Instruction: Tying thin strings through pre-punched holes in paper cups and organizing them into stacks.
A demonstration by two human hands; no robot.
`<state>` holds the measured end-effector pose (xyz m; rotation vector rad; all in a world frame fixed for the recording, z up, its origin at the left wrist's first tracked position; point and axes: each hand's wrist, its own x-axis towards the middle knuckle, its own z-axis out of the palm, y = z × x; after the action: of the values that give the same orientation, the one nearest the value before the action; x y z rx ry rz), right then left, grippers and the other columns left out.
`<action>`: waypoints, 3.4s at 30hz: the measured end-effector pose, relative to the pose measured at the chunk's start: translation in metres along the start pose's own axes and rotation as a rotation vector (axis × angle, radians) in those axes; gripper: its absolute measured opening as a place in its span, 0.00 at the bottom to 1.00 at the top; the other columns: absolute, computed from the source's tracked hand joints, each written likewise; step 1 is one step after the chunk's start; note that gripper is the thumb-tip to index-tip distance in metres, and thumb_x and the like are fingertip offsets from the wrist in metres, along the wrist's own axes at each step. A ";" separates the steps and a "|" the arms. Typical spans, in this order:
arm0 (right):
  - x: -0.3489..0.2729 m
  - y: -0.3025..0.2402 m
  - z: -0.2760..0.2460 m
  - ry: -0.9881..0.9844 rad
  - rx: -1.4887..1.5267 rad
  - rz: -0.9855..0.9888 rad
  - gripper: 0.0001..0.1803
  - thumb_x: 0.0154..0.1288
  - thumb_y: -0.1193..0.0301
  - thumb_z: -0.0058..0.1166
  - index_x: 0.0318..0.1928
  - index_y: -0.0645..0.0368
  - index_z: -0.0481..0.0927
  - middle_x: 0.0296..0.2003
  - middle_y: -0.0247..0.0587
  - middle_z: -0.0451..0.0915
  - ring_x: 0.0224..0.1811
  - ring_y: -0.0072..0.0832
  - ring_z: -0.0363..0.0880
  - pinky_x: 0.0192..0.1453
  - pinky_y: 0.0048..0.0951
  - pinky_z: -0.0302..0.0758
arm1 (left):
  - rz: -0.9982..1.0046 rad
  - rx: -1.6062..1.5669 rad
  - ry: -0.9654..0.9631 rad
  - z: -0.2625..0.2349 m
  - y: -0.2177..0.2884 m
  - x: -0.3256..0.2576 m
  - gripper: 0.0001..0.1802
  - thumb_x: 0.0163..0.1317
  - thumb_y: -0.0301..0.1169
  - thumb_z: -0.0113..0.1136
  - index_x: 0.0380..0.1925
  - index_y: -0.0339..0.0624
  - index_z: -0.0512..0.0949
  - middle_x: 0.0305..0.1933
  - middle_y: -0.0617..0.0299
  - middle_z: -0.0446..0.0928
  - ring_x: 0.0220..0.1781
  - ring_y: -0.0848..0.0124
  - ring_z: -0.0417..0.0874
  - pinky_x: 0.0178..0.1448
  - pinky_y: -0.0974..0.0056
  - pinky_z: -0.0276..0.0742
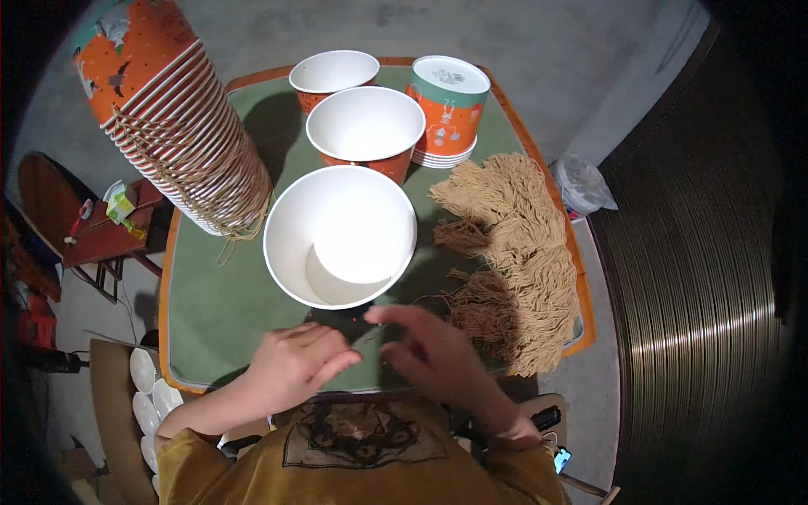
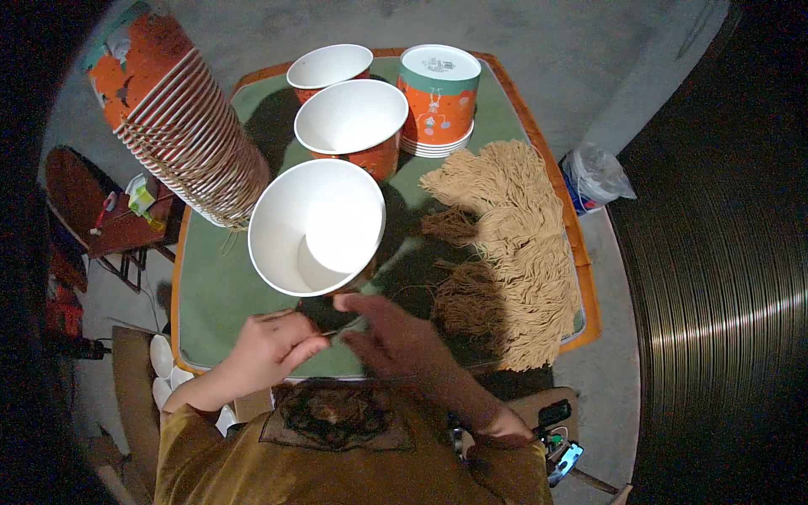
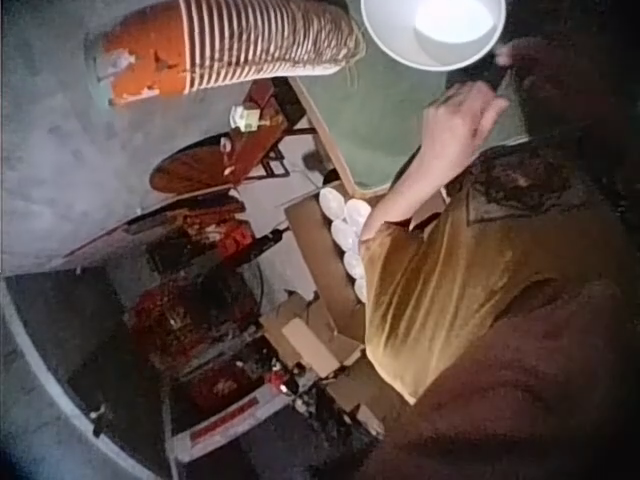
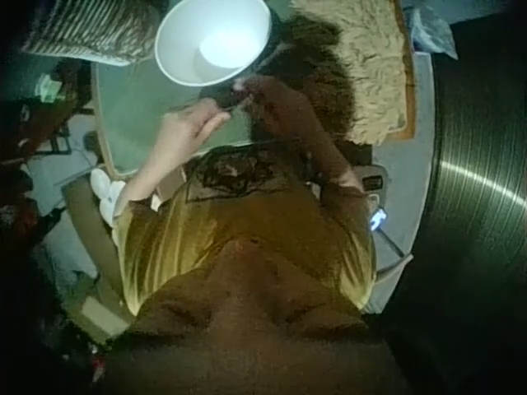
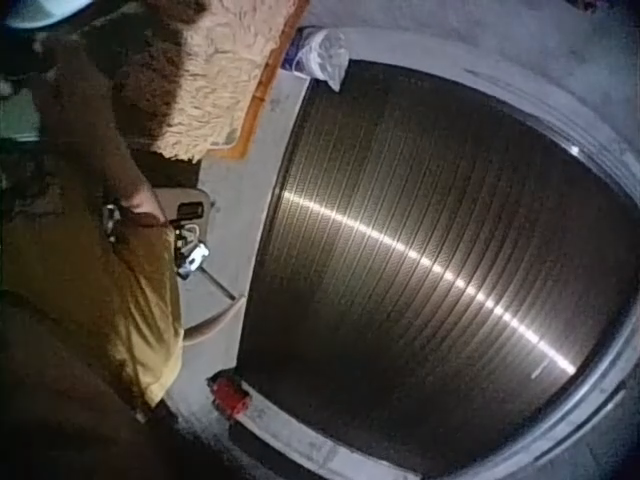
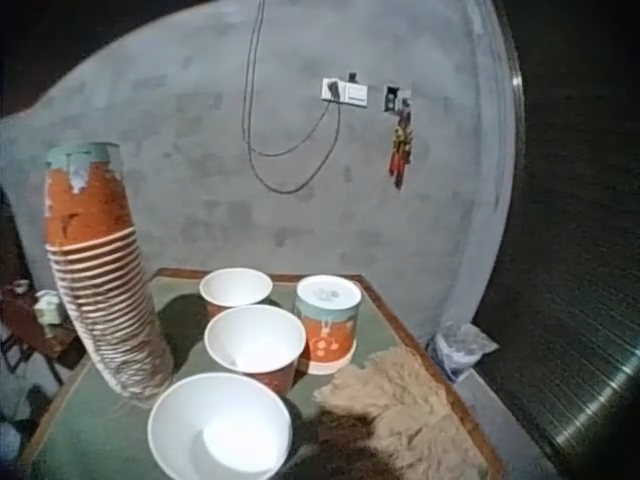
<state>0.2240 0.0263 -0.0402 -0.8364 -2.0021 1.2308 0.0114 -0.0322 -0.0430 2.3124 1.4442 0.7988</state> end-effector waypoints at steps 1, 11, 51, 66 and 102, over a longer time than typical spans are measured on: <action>-0.001 0.007 0.009 0.007 -0.001 0.000 0.09 0.64 0.71 0.55 0.43 0.59 0.76 0.38 0.42 0.78 0.30 0.31 0.80 0.35 0.28 0.75 | 0.006 0.001 -0.002 0.001 0.004 0.005 0.12 0.60 0.36 0.62 0.26 0.42 0.73 0.20 0.60 0.72 0.23 0.62 0.78 0.27 0.58 0.74; -0.003 0.016 0.017 -0.017 0.022 -0.023 0.05 0.64 0.72 0.55 0.38 0.59 0.76 0.33 0.42 0.75 0.34 0.34 0.78 0.39 0.31 0.75 | 0.118 0.081 0.001 -0.007 0.007 0.010 0.06 0.55 0.22 0.59 0.31 0.39 0.73 0.27 0.58 0.72 0.28 0.61 0.77 0.31 0.60 0.75; 0.034 0.029 0.032 0.607 -0.553 -0.456 0.16 0.46 0.80 0.63 0.34 0.53 0.73 0.22 0.32 0.74 0.19 0.33 0.72 0.22 0.33 0.69 | -0.013 0.088 0.120 -0.025 0.002 0.050 0.15 0.55 0.25 0.58 0.45 0.42 0.77 0.30 0.59 0.73 0.34 0.60 0.75 0.41 0.59 0.68; 0.033 0.033 0.034 0.604 -0.586 -0.436 0.16 0.47 0.78 0.63 0.35 0.53 0.71 0.20 0.33 0.72 0.19 0.34 0.72 0.22 0.35 0.68 | 0.018 0.066 0.130 -0.018 0.011 0.051 0.19 0.53 0.22 0.60 0.47 0.44 0.76 0.28 0.60 0.71 0.29 0.63 0.73 0.37 0.60 0.66; 0.052 0.025 -0.021 0.149 0.210 0.120 0.05 0.65 0.71 0.55 0.36 0.60 0.76 0.21 0.21 0.70 0.25 0.08 0.64 0.31 0.17 0.64 | -0.508 -1.109 -0.252 -0.015 -0.009 0.100 0.22 0.62 0.20 0.55 0.57 0.40 0.66 0.43 0.65 0.74 0.43 0.77 0.75 0.50 0.71 0.71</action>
<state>0.2140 0.0870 -0.0452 -0.9247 -1.6922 1.3760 0.0300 0.0604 -0.0054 1.1050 0.9881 0.8050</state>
